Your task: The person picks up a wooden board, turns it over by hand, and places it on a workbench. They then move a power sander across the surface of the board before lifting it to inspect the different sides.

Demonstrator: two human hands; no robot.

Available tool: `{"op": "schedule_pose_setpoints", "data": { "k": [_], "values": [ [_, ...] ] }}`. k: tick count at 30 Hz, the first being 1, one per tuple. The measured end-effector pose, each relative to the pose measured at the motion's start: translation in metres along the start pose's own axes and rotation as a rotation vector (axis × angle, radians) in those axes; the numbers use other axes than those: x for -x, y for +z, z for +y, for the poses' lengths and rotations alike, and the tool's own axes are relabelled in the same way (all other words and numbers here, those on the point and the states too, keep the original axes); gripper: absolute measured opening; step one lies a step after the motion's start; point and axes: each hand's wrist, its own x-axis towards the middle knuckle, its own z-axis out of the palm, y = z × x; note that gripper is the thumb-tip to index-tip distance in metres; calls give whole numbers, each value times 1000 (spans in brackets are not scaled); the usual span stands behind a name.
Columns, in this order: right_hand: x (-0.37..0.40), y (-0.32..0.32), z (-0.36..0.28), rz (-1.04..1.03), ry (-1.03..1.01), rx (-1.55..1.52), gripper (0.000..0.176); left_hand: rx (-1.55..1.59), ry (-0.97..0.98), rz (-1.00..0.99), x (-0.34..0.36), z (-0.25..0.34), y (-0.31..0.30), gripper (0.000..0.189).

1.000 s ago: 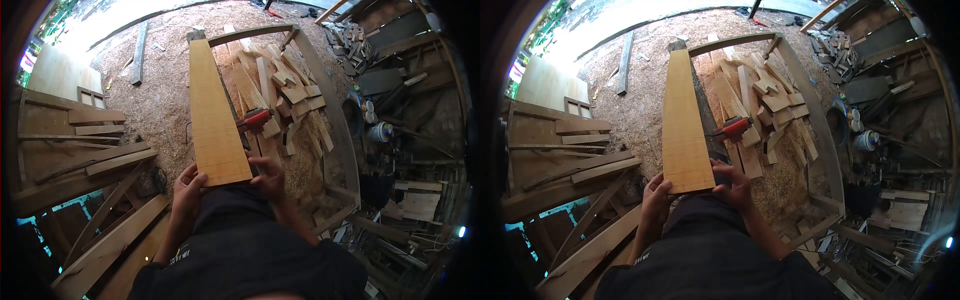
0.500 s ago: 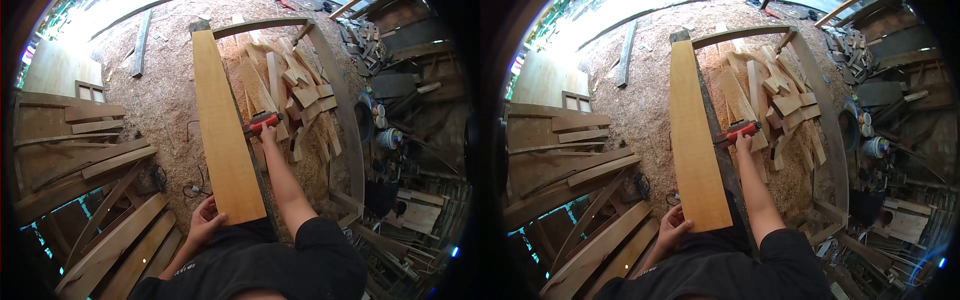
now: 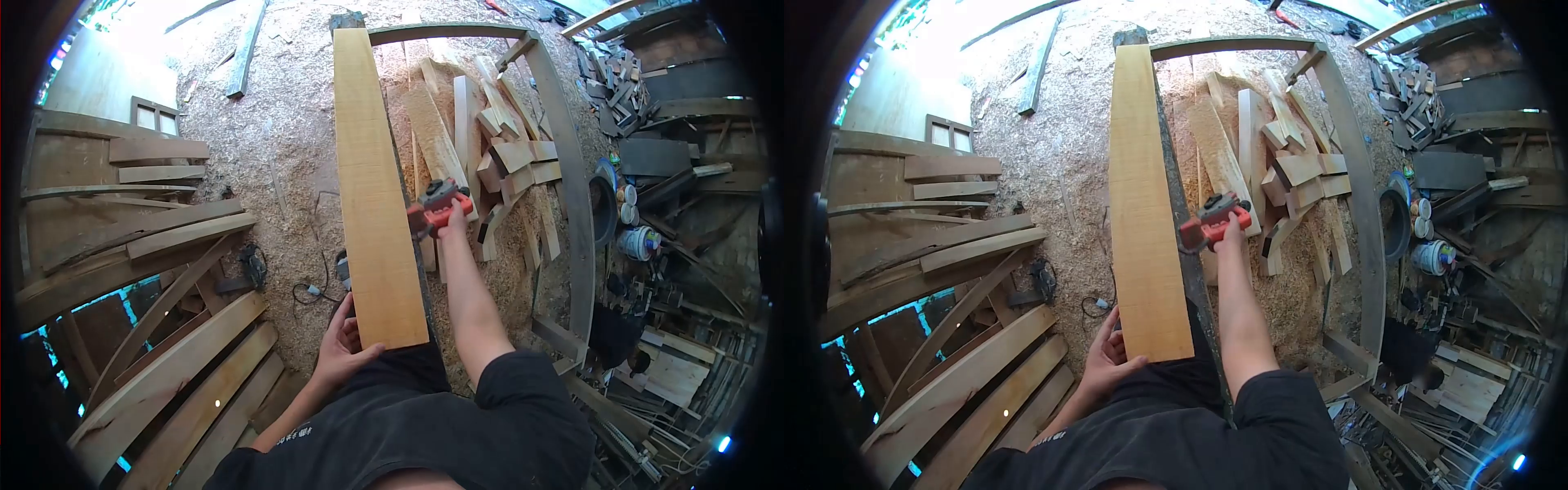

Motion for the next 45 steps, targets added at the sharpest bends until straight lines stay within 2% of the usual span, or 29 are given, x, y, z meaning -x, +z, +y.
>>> {"op": "schedule_pose_setpoints", "data": {
  "k": [3,6,9,12,15,18,19,22,25,28,36,38,42,44,45],
  "values": [
    [46,-23,-6,34,-106,227,14,-104,54,-77,1,-5,-1,109],
    [85,-55,1,-34,-172,359,10,-91,102,-125,0,-8,-1,107],
    [136,-85,1,-69,-188,335,7,-41,78,-116,-5,-17,-1,97],
    [179,-123,2,-105,-203,307,10,-64,79,-137,-13,-32,3,94],
    [227,-148,3,-138,-304,399,27,-66,73,-129,-23,-53,7,92],
    [242,-191,17,-126,-423,310,29,-37,90,-126,-37,-80,12,91],
    [255,-207,16,-140,-330,303,33,-36,103,-129,-41,-88,13,91],
    [280,-250,23,-91,-313,285,36,-49,138,-133,-53,-121,12,90],
    [307,-291,29,-88,-323,265,38,-94,72,-7,-65,-147,18,89],
    [335,-322,28,-87,-324,216,40,-81,121,4,-77,-178,17,88],
    [362,-364,34,-147,-304,276,37,-198,128,134,-141,-280,-2,95],
    [364,-375,36,-174,-301,294,37,-274,208,195,-165,-309,-16,96],
    [365,-389,38,-190,-287,348,38,-237,182,249,-184,-329,-27,91],
    [364,-394,36,-201,-282,352,38,-454,223,354,-214,-355,-46,91],
    [362,-398,37,-183,-276,358,38,-448,238,354,-212,-350,-42,91]
  ]
}}
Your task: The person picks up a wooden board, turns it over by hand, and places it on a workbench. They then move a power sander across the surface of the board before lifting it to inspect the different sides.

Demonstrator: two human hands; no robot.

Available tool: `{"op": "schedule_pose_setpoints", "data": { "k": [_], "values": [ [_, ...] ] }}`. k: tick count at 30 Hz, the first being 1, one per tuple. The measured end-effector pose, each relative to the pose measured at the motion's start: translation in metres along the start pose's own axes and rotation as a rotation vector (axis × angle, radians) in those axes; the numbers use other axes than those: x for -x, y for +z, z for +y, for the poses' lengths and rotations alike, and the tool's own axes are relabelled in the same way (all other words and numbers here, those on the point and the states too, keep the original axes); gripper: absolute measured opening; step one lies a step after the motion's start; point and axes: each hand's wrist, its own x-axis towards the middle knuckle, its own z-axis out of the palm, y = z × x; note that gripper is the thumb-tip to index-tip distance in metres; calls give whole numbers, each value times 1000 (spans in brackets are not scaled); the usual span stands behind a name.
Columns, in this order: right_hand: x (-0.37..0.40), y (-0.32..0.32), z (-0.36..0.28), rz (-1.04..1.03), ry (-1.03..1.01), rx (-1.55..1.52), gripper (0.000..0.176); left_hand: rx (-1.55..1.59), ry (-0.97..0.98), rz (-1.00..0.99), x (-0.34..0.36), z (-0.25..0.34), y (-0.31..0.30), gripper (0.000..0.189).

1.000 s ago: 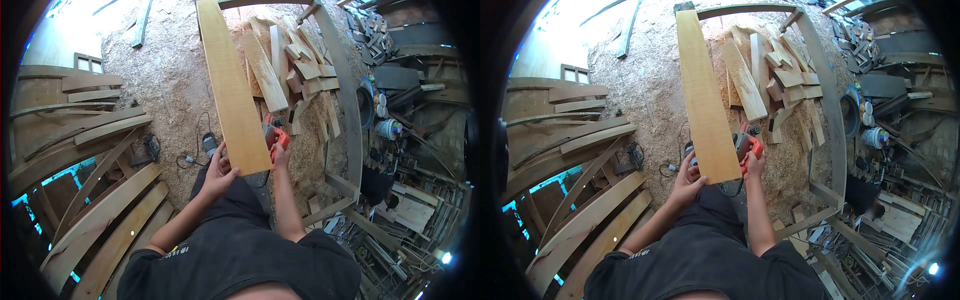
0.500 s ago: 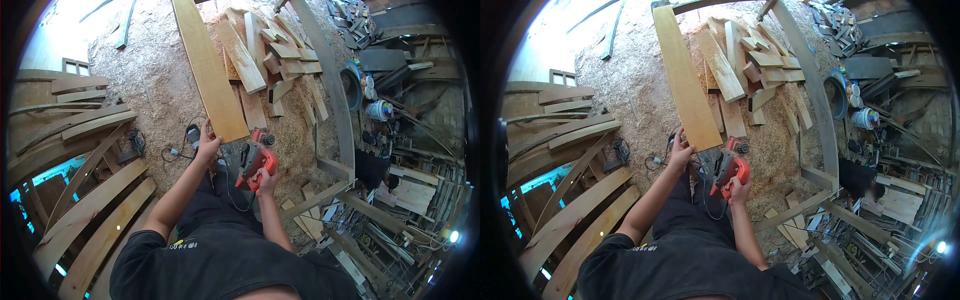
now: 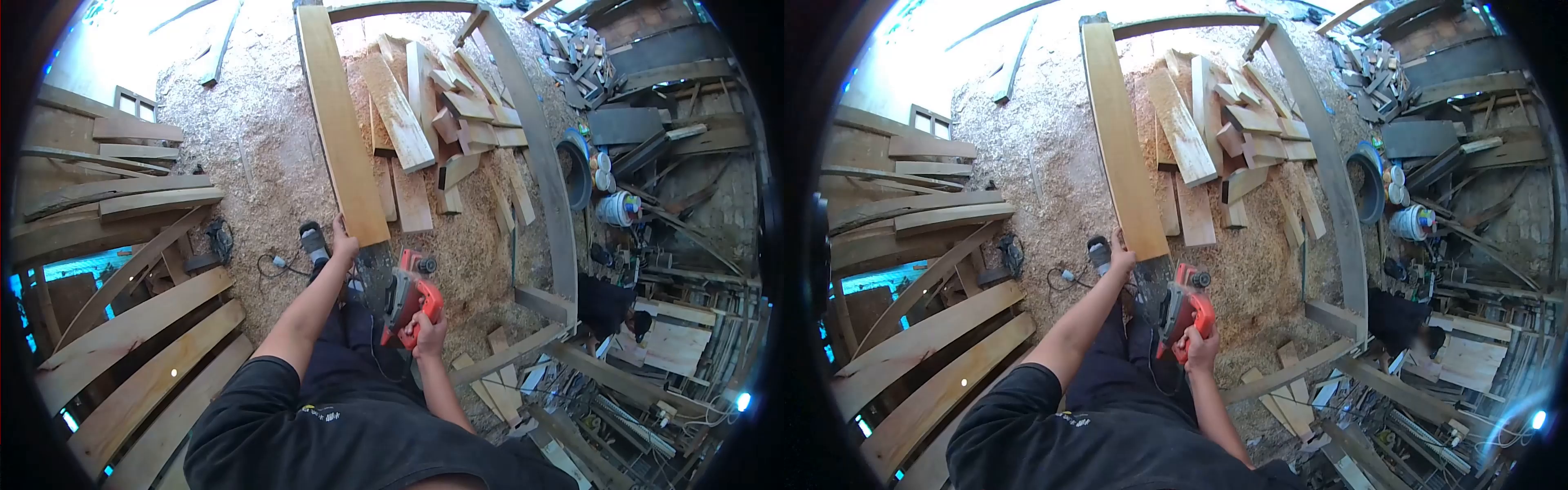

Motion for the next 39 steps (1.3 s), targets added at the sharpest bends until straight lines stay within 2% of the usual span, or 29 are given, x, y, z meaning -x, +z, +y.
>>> {"op": "schedule_pose_setpoints", "data": {
  "k": [2,3,5,6,8,12,14,15,17,18,20,21,23,24,26,29,36,39],
  "values": [
    [-1,-5,1,17,18,15,38,140,-94,-33,11,17,-2,87],
    [-3,-9,3,9,11,18,38,147,-87,-29,4,0,-3,87],
    [-8,-19,6,16,51,27,38,-264,141,44,-23,-46,-8,85],
    [-8,-19,4,20,44,28,38,-259,143,49,-21,-36,-8,85],
    [-10,-21,3,33,50,23,38,-697,-23,2,-3,8,-19,88],
    [-19,-28,5,57,70,1,40,-882,-89,7,26,67,-26,101],
    [-22,-28,3,58,88,-11,40,-1050,193,-84,29,88,-30,121],
    [-23,-27,3,66,100,-21,41,-1054,195,-81,28,99,-34,121],
    [-24,-26,1,69,92,-19,41,-1491,658,-204,22,115,-38,140],
    [-27,-26,0,72,81,-15,41,-1490,658,-200,11,115,-38,140],
    [-31,-29,3,72,77,-17,40,-1521,853,-496,-15,117,-34,148],
    [-34,-29,4,76,75,-18,40,-1518,850,-490,-25,124,-31,148],
    [-33,-24,1,95,71,3,40,-1602,924,-718,-36,138,-25,150],
    [-34,-21,0,116,64,13,40,-1600,918,-715,-44,138,-18,150],
    [-42,-27,8,114,74,7,39,-1669,1109,-889,-59,137,-5,149],
    [-49,-29,13,108,92,-26,40,-1806,1197,-865,-91,95,7,143],
    [-57,-22,9,158,109,19,41,-1783,1094,-941,-102,83,9,136],
    [-59,-19,6,159,137,8,41,-1790,1153,-889,-100,82,6,136]
  ]
}}
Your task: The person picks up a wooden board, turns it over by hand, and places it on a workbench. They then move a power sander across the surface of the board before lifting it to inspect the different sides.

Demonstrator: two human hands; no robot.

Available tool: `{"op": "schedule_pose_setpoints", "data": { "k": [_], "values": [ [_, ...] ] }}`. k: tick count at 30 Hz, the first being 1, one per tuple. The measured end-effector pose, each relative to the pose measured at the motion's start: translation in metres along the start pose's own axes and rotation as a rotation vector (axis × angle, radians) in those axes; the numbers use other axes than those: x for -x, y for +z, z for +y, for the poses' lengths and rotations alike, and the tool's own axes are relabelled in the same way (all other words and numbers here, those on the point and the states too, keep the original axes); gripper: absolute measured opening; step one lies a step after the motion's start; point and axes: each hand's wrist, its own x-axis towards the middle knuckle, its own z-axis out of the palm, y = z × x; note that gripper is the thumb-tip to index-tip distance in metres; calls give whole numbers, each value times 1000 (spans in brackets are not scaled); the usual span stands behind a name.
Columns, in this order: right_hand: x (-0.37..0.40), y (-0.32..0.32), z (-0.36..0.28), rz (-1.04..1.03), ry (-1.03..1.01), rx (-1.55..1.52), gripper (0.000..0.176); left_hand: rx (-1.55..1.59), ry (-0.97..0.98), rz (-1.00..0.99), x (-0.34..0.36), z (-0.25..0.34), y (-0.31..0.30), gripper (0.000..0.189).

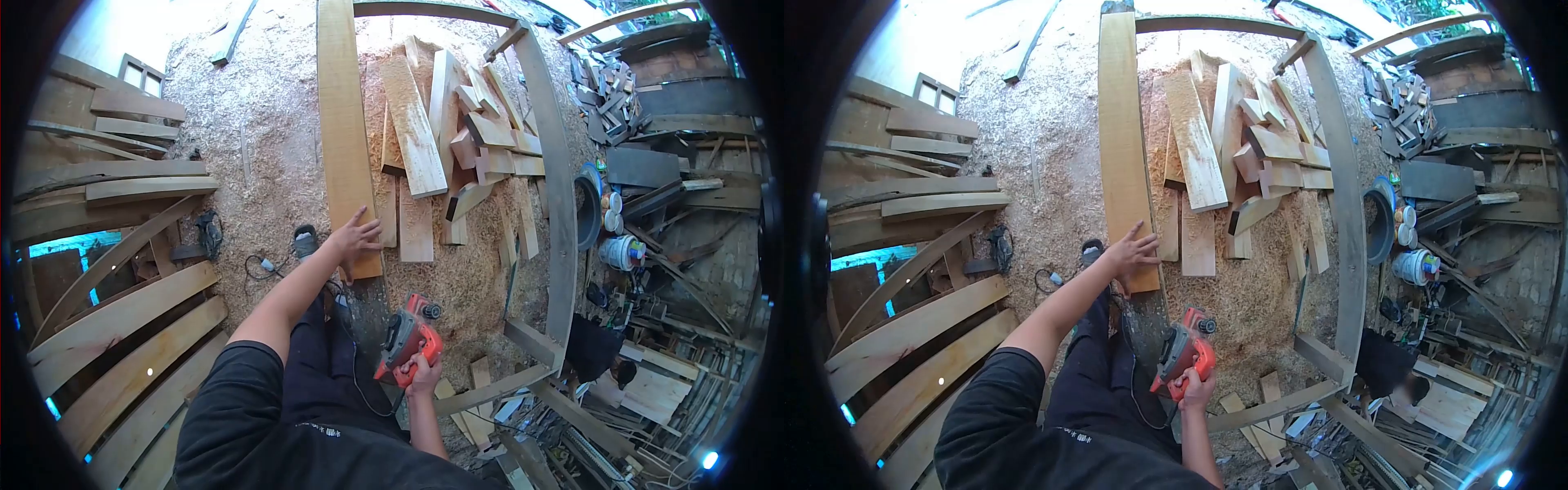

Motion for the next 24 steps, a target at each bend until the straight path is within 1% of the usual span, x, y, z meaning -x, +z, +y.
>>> {"op": "schedule_pose_setpoints", "data": {
  "k": [3,6,8,12,14,15,17,18,20,21,23,24],
  "values": [
    [-3,4,-2,7,-4,-15,41,10,-14,8,-2,-1,-2,134],
    [-7,4,-2,-1,-3,0,42,67,-17,-27,0,0,-8,132],
    [-10,7,-3,3,-11,0,42,53,-36,-52,1,3,-12,137],
    [-13,12,-3,8,-25,21,40,123,-60,-98,1,5,-17,137],
    [-17,14,0,16,-22,20,41,30,-60,4,6,6,-15,137],
    [-20,15,0,31,-16,13,42,30,-63,6,14,7,-21,137],
    [-22,19,0,29,-12,19,43,279,-153,89,37,12,-35,140],
    [-23,22,0,29,-5,22,44,279,-152,87,46,15,-29,140],
    [-30,26,0,20,-19,45,42,541,-300,334,60,25,-5,134],
    [-31,29,-1,11,-36,71,41,547,-289,324,62,34,3,134],
    [-34,39,-6,15,-18,68,41,750,-783,548,61,48,16,121],
    [-36,46,-10,4,-7,68,42,757,-772,539,59,51,22,121]
  ]
}}
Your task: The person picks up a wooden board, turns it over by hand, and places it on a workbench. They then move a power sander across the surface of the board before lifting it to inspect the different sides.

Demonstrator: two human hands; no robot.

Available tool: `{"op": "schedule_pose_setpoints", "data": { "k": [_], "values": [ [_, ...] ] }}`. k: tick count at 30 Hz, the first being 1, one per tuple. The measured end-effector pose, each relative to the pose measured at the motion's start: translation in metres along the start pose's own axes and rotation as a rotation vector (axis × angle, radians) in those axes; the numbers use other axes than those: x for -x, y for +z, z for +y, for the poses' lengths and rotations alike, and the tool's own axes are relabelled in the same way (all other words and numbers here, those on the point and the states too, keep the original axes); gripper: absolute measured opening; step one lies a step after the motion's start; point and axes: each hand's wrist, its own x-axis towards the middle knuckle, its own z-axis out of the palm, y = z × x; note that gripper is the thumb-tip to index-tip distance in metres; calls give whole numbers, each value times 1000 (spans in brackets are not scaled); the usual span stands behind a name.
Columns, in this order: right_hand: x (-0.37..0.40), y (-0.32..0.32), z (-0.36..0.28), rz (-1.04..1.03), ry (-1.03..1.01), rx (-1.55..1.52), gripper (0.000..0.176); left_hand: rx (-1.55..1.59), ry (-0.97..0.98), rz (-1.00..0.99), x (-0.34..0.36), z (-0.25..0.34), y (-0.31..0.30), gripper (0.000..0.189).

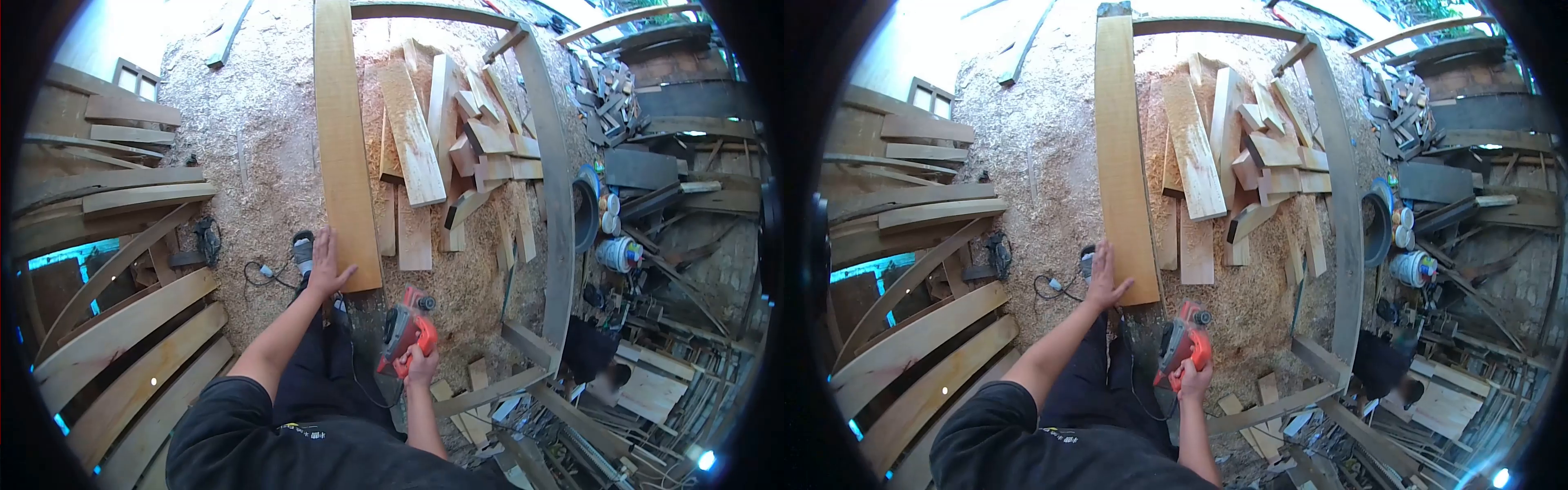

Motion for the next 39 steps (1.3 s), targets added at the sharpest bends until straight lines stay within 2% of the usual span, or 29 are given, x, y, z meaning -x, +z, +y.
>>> {"op": "schedule_pose_setpoints", "data": {
  "k": [2,3,5,10,14,19,22,25,29,32,37,39],
  "values": [
    [-5,9,-5,25,-7,18,42,220,-186,193,2,0,9,107],
    [-10,12,-9,4,-25,46,41,224,-176,181,0,-1,12,107],
    [-26,22,-17,-16,-82,106,38,269,-290,183,-9,-4,18,102],
    [-87,39,-37,-34,-166,228,33,276,-294,127,-27,-18,23,98],
    [-138,57,-44,40,-154,245,29,323,-339,92,-13,-28,39,94],
    [-190,59,-20,66,-104,212,12,416,-406,123,2,-32,57,91],
    [-204,51,-3,71,-70,162,8,472,-437,158,0,-36,60,94],
    [-208,44,4,86,3,84,10,463,-439,145,-1,-37,57,96],
    [-211,36,5,29,-6,123,13,499,-438,131,-2,-33,53,95],
    [-213,31,3,-7,51,155,13,538,-368,147,-3,-35,54,91],
    [-201,27,15,63,-79,347,24,601,-242,211,-7,-21,47,86],
    [-202,9,31,189,-287,719,33,710,-257,257,-10,-24,57,87]
  ]
}}
